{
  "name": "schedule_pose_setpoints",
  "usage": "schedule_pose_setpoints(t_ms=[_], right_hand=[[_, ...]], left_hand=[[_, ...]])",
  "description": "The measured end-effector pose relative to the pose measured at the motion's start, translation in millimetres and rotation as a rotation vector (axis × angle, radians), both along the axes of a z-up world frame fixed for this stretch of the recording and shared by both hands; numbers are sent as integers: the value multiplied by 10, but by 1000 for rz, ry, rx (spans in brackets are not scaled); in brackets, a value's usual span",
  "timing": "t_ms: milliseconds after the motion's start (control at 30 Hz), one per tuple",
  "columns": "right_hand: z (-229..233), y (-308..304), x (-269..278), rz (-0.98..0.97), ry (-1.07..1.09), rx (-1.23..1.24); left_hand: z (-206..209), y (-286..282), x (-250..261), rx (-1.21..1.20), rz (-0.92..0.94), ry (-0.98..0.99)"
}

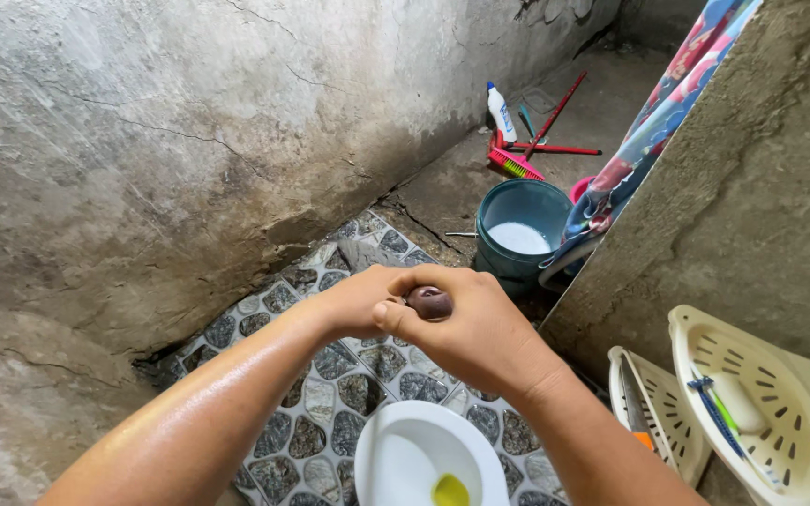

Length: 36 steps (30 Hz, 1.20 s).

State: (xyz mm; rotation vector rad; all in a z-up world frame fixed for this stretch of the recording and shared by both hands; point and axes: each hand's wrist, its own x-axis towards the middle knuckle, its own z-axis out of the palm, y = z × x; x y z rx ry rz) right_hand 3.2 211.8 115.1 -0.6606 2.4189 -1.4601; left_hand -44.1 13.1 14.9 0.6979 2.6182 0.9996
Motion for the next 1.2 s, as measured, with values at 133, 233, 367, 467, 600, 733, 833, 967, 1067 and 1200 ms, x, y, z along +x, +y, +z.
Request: schedule_pose_setpoints(t_ms=[133, 233, 367, 467, 600, 733, 833, 967, 1067, 1200], right_hand=[[88, -91, 33, 85, 52, -132], [-16, -264, 74, -102, 98, -45], [-192, -407, 0, -148, 178, -127], [-379, -562, -117, -163, 259, -182], [-684, -796, -322, -180, 310, -200], [-1011, -996, -531, -162, 308, -279], [-1134, -1030, -660, -145, 416, -295], [-969, -932, -747, -162, 307, -98], [-729, -821, -656, -141, 378, -21], [-428, -645, -394, -165, 419, -42]], left_hand=[[18, -67, 21, 18, 80, -207], [15, -148, -10, 72, 14, -128], [-60, -239, -47, 207, 93, -141], [-278, -391, -206, 225, 142, -148], [-740, -540, -376, 298, 197, -42], [-1085, -641, -412, 529, 356, 102], [-1176, -696, -483, 1074, 352, -334], [-959, -637, -490, 879, 265, -272], [-625, -534, -400, 517, 329, -96], [-140, -352, -181, 307, 213, -15]])
